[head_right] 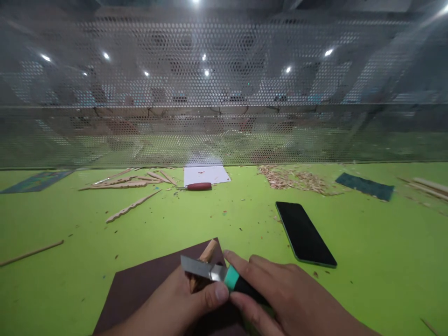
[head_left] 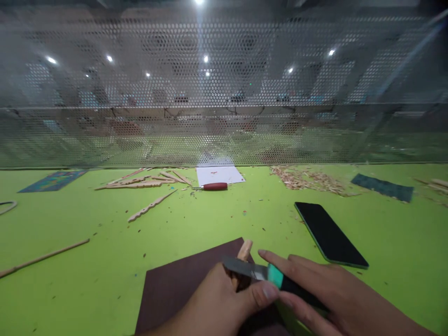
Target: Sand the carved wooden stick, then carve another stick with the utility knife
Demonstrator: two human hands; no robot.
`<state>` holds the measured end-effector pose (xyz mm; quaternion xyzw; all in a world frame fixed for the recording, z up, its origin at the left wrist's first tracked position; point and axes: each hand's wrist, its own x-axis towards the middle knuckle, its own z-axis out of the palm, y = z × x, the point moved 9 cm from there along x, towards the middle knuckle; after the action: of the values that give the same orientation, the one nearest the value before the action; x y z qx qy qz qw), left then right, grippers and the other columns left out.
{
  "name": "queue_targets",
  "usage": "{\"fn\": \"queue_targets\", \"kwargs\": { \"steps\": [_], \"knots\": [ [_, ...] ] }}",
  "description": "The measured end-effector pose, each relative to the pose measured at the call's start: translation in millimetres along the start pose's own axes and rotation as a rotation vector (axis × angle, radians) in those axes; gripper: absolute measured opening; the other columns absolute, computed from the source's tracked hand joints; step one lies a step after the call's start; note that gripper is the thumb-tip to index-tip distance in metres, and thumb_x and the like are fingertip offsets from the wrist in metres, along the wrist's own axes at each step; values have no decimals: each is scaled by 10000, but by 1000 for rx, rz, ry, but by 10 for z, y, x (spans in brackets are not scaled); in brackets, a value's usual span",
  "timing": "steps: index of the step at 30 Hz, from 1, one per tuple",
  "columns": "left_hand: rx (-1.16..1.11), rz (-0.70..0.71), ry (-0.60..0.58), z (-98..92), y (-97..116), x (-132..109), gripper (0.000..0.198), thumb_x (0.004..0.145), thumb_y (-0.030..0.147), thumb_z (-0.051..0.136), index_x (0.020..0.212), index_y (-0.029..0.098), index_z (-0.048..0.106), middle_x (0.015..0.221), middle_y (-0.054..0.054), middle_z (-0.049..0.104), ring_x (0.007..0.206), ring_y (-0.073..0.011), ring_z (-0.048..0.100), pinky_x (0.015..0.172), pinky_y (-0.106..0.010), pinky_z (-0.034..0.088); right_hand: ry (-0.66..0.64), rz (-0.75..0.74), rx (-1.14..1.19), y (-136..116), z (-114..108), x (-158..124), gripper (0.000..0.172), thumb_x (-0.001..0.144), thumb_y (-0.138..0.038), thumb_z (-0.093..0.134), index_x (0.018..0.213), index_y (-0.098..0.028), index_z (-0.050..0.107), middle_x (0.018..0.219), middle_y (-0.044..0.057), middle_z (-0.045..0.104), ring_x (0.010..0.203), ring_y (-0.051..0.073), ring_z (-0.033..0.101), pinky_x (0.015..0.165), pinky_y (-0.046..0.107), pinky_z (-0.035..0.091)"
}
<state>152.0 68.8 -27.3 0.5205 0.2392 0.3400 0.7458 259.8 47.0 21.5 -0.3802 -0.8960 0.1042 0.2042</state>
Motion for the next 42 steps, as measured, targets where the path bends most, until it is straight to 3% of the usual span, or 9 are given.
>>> {"fn": "queue_targets", "kwargs": {
  "steps": [3, 7, 12, 22, 26, 30, 33, 38, 42],
  "knots": [
    [55, -74, 16, -29, -39, -34, 847, 876, 535, 776, 1565, 195, 421, 1563, -143, 528, 1529, -348, 347, 1275, -568, 156, -36, 11, 45, 7, 7, 0, 475, 1051, -304, 482, 1525, -275, 500, 952, 56, 779, 798, 205, 782, 690, 285, 652],
    [98, -136, 56, -106, -142, -73, 995, 842, 600, 783, 1627, 208, 314, 1661, -149, 390, 1561, -358, 286, 1288, -586, 100, -73, 16, 80, -2, 7, 2, 509, 1041, -284, 499, 1548, -302, 461, 1018, 55, 781, 868, 207, 782, 758, 307, 654],
    [66, -130, 69, -127, -199, -61, 1053, 809, 595, 816, 1632, 182, 306, 1676, -160, 363, 1566, -371, 268, 1289, -584, 86, -72, 4, 33, -13, 33, -15, 501, 1058, -306, 478, 1558, -290, 453, 992, 62, 778, 829, 214, 779, 719, 310, 654],
    [105, -109, 137, -145, -131, -58, 1102, 799, 665, 779, 1641, 164, 275, 1641, -162, 428, 1543, -360, 318, 1289, -556, 106, 86, -3, -201, -77, 76, -83, 468, 1079, -313, 413, 1526, -204, 496, 900, 73, 762, 691, 200, 750, 582, 271, 615],
    [129, -91, 150, -142, -116, -64, 928, 824, 630, 774, 1561, 168, 449, 1592, -139, 501, 1505, -351, 378, 1272, -508, 197, 125, 20, -265, -106, 90, -129, 436, 1093, -334, 393, 1487, -199, 520, 871, 63, 757, 664, 204, 749, 554, 273, 620],
    [183, -16, 184, -151, -66, -44, 524, 964, 597, 617, 1269, 183, 715, 1251, -97, 739, 1186, -304, 633, 1108, -452, 425, 189, 109, -256, -18, 48, -139, 443, 1099, -358, 385, 1487, -184, 511, 881, 78, 768, 580, 201, 736, 535, 280, 629],
    [203, 19, 173, -133, -32, -25, 430, 979, 548, 622, 1196, 197, 743, 1087, -66, 760, 1041, -267, 658, 1034, -416, 458, 207, 122, -243, 31, 31, -110, 429, 1101, -350, 374, 1464, -182, 529, 923, 98, 778, 591, 207, 748, 553, 291, 641],
    [87, 40, 72, -49, -9, -14, 400, 999, 482, 623, 1304, 233, 692, 1179, -62, 736, 1111, -255, 647, 1084, -415, 423, 210, 129, -196, 157, -17, -47, 405, 1084, -356, 426, 1432, -184, 541, 1050, 120, 780, 851, 240, 794, 674, 315, 656],
    [112, 4, 69, -83, -67, -18, 463, 965, 566, 635, 1262, 215, 688, 1147, -76, 732, 1116, -273, 642, 1060, -438, 449, 146, 161, -62, 215, -15, 16, 248, 1086, -366, 433, 1159, -230, 627, 971, 68, 759, 795, 193, 754, 664, 283, 610]
  ]
}}
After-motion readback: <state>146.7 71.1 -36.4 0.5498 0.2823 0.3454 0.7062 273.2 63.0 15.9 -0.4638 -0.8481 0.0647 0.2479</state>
